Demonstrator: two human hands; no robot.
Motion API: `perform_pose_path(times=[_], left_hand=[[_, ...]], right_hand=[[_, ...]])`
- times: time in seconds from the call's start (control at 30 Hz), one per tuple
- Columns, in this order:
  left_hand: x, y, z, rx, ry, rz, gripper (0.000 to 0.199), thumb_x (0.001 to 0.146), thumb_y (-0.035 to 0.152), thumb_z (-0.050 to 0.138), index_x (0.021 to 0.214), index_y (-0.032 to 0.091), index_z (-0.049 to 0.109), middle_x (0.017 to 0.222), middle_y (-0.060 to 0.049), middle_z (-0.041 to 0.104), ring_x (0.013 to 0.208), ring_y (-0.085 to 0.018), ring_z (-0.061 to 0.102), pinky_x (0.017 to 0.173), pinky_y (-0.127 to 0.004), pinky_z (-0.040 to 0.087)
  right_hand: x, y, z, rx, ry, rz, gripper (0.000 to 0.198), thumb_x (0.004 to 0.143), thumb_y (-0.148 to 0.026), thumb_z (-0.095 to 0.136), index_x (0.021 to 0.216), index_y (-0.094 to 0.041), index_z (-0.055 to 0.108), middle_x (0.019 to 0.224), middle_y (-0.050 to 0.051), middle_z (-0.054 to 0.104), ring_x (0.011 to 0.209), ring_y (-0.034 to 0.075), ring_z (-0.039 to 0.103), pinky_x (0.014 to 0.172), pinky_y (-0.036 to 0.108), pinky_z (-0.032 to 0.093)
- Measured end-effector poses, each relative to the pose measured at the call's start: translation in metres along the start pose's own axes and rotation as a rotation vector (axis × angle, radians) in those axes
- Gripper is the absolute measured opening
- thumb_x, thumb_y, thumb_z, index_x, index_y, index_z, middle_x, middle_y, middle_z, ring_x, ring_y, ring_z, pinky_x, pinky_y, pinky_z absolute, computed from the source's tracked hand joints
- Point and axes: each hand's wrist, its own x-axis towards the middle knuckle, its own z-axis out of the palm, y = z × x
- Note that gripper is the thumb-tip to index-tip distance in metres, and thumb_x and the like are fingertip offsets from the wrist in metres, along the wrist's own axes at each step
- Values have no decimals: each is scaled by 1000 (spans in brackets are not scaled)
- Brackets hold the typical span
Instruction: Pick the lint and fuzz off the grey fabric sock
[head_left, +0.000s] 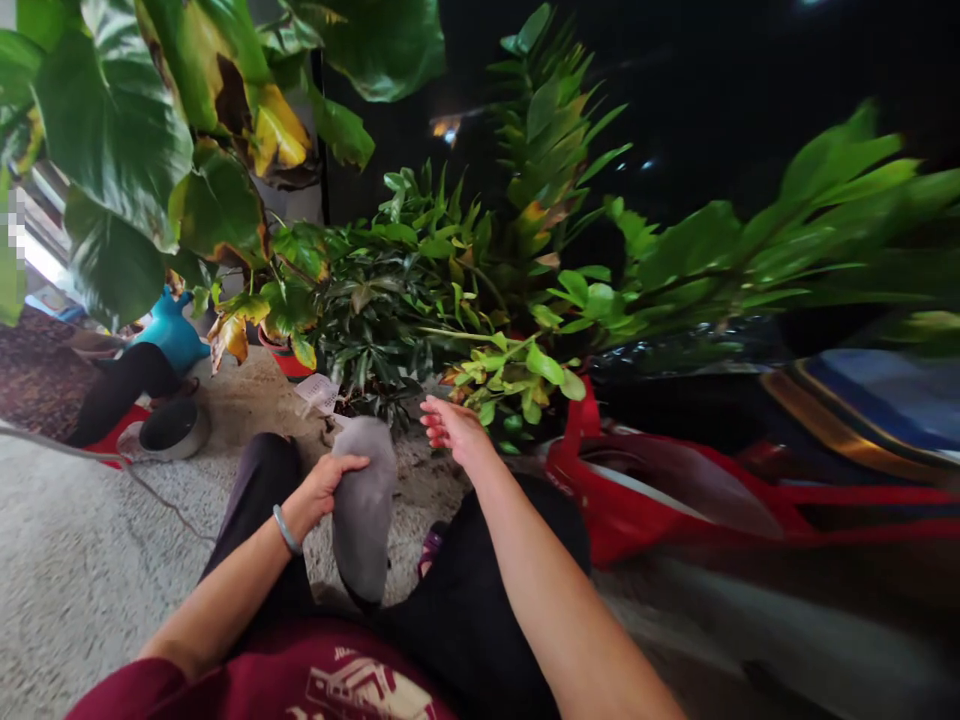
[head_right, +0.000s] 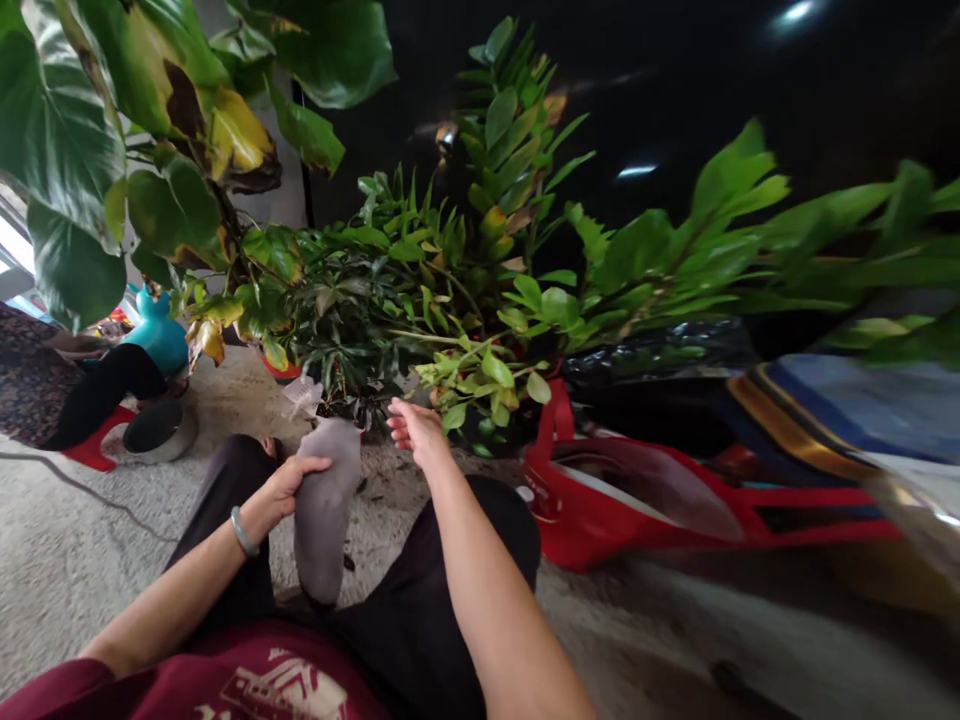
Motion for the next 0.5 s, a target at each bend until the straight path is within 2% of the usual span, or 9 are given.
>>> perform_pose_path(times=[0.1, 0.17, 0.23, 0.27, 0.33, 0.43, 0.5], left_hand=[[-5, 31, 4, -40, -31, 240, 46, 51, 37, 93, 90, 17, 78, 87, -8, 79, 80, -25, 73, 77, -35, 58], [-3, 50, 3, -75, 0, 369, 50, 53, 44, 94, 92, 17, 77, 93, -8, 80, 90, -25, 74, 85, -34, 58], [3, 58, -1, -118, 7, 438, 53, 56, 50, 93, 95, 18, 76, 97, -8, 80, 102, -28, 73, 92, -35, 56], [7, 58, -4, -139, 11, 462, 53, 58, 52, 92, 96, 19, 76, 98, -8, 80, 106, -29, 72, 95, -36, 55], [13, 53, -9, -173, 40, 498, 54, 61, 57, 90, 98, 19, 75, 99, -8, 80, 112, -31, 70, 97, -37, 55], [16, 45, -18, -160, 91, 483, 52, 68, 60, 85, 98, 19, 75, 100, -8, 80, 115, -32, 68, 97, -37, 54], [16, 44, -22, -117, 114, 459, 50, 72, 60, 83, 97, 18, 75, 100, -8, 79, 116, -32, 66, 97, -36, 53]], right_hand=[[-20, 3, 4, -114, -241, 10, 27, 84, -43, 73, 85, -16, 77, 72, 9, 77, 52, 15, 66, 40, 21, 45], [-40, 4, 17, -71, -414, -101, 30, 75, -40, 81, 97, -20, 78, 94, 8, 81, 80, 20, 75, 57, 24, 55], [-58, 7, 39, 15, -551, -242, 45, 66, -37, 87, 108, -24, 77, 109, 5, 80, 103, 22, 73, 79, 28, 58], [-66, 11, 52, 41, -596, -290, 51, 63, -37, 88, 112, -25, 75, 112, 4, 80, 107, 23, 72, 87, 31, 58], [-76, 23, 78, 38, -594, -348, 56, 60, -36, 90, 112, -25, 74, 107, 3, 80, 104, 24, 72, 92, 35, 57], [-80, 49, 108, -51, -399, -400, 46, 58, -34, 89, 100, -23, 74, 96, 4, 80, 93, 25, 74, 91, 38, 57], [-78, 65, 118, -66, -291, -428, 38, 61, -36, 86, 95, -22, 75, 95, 5, 80, 92, 27, 74, 91, 39, 58]])
